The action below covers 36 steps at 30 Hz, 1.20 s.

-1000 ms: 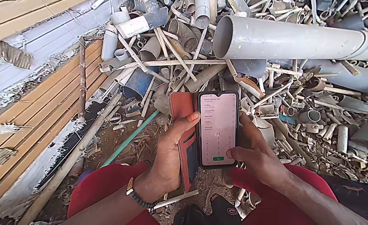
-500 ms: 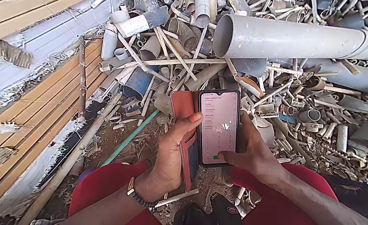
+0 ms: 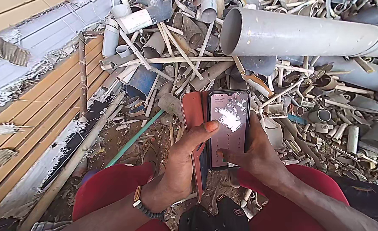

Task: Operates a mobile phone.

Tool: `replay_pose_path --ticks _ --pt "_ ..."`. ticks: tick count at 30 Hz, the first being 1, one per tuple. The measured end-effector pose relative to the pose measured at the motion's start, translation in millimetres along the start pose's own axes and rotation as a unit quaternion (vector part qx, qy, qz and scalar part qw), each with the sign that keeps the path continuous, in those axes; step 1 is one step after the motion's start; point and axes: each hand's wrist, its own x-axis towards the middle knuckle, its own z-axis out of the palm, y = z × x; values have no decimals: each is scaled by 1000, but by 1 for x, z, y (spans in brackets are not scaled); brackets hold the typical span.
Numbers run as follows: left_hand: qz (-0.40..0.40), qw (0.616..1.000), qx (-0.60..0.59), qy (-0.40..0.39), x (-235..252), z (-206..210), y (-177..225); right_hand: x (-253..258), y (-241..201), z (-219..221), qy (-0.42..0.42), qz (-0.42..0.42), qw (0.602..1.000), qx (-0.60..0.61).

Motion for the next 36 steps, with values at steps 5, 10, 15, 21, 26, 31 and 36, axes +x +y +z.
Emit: replay_pose_path --ticks 5,10,15,21,26,31,36 --pt "-24 999 6 28 2 -1 4 0 1 -8 -56 8 996 63" --pt "-31 999 -33 0 4 -7 12 -1 -1 -20 -101 -12 991 82" --pt "-12 999 -35 -2 7 -9 14 0 -5 -24 -120 -21 990 71" --pt "-31 999 -21 33 7 -5 12 -1 -8 -19 -73 -9 996 56" --pt "-37 996 -7 76 5 4 5 0 -3 -10 -32 2 999 36" --pt "-25 996 -1 83 1 6 3 -2 -1 -6 -32 6 999 44" --pt "-35 996 -10 84 2 2 8 2 -3 -11 -52 18 997 61"
